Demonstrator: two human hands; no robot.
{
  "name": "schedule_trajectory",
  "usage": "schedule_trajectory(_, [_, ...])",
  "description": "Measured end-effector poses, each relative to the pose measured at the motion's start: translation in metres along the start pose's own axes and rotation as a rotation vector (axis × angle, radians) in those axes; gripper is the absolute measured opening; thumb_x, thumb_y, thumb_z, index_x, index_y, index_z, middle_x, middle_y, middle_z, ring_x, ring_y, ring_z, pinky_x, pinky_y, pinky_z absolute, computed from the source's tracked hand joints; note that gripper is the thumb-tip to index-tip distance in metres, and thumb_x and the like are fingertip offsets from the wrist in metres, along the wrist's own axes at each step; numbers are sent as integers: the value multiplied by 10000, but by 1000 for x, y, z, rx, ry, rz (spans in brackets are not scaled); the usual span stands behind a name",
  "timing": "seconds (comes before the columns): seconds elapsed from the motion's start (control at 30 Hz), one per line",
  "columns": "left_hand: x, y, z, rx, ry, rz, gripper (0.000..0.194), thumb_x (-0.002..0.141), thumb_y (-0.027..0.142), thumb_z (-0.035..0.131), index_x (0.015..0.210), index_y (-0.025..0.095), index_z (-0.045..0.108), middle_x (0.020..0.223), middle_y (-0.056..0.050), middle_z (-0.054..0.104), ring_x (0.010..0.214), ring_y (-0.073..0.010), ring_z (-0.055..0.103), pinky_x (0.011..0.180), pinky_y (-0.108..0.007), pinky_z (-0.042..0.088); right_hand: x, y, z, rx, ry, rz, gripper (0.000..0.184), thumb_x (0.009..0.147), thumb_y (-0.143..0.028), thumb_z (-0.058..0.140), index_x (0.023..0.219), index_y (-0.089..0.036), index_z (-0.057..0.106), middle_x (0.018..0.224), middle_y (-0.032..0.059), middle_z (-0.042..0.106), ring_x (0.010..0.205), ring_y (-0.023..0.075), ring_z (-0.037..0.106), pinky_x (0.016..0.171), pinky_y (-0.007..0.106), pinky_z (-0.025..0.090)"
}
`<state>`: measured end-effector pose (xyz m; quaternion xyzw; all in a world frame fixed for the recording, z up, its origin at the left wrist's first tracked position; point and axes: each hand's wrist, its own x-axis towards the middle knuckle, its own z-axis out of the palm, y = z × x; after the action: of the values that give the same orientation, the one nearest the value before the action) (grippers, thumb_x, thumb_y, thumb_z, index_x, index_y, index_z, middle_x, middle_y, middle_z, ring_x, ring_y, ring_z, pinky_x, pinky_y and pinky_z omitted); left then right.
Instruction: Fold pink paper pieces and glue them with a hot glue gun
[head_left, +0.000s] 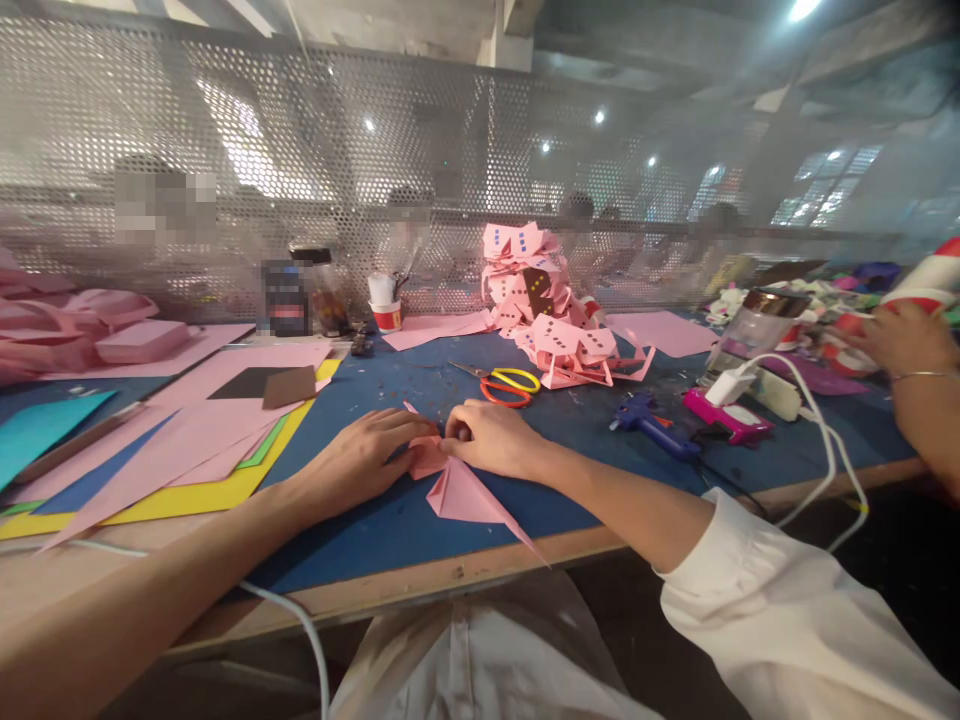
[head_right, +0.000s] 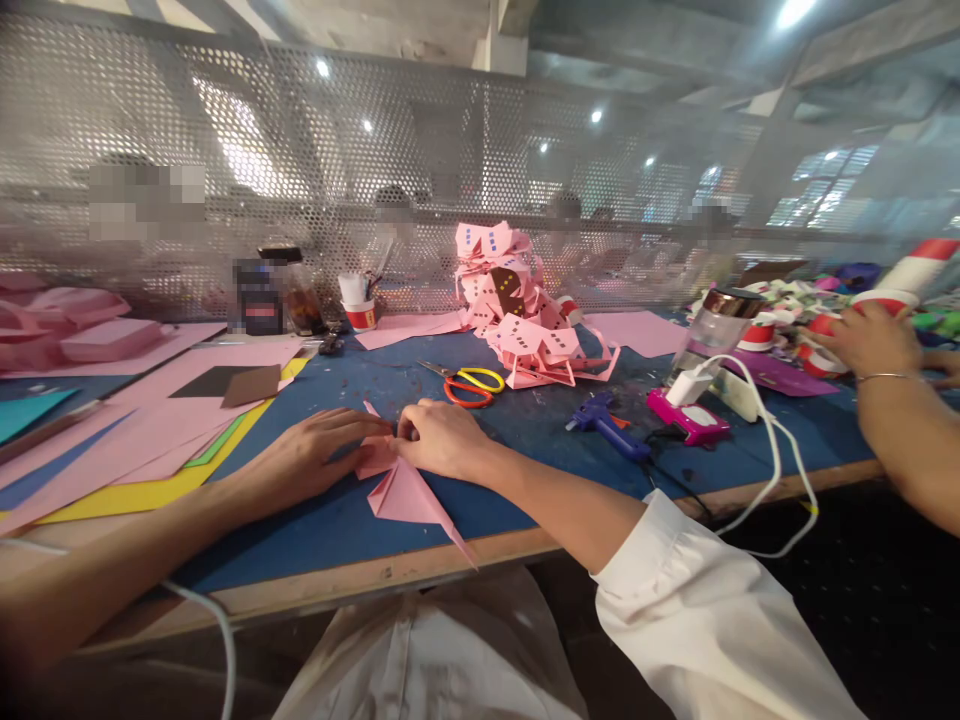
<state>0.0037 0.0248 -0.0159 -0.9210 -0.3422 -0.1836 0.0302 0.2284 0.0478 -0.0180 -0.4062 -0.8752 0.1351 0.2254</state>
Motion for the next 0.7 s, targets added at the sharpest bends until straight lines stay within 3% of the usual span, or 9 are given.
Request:
schedule_trajectory(0.2, [0,-2,2,-21,6,-21,340,898,94,468,1161,217,643,1158,-61,668,1079,-211,582,970,-362,453,-2,-4,0,30,-33,-28,158,807,-343,703,857,-196,671,882,17,641,796,130,581,689,237,381])
schedule_trajectory(0.7, [2,1,1,2,-6,-112,236,914,135,480,1092,205,617,1167,-60,618,1069,-221,556,963,-372,419,1,1,5,38,0,-10,205,815,-411,669,785,-208,663,833,14,660,745,133,583,622,246,346])
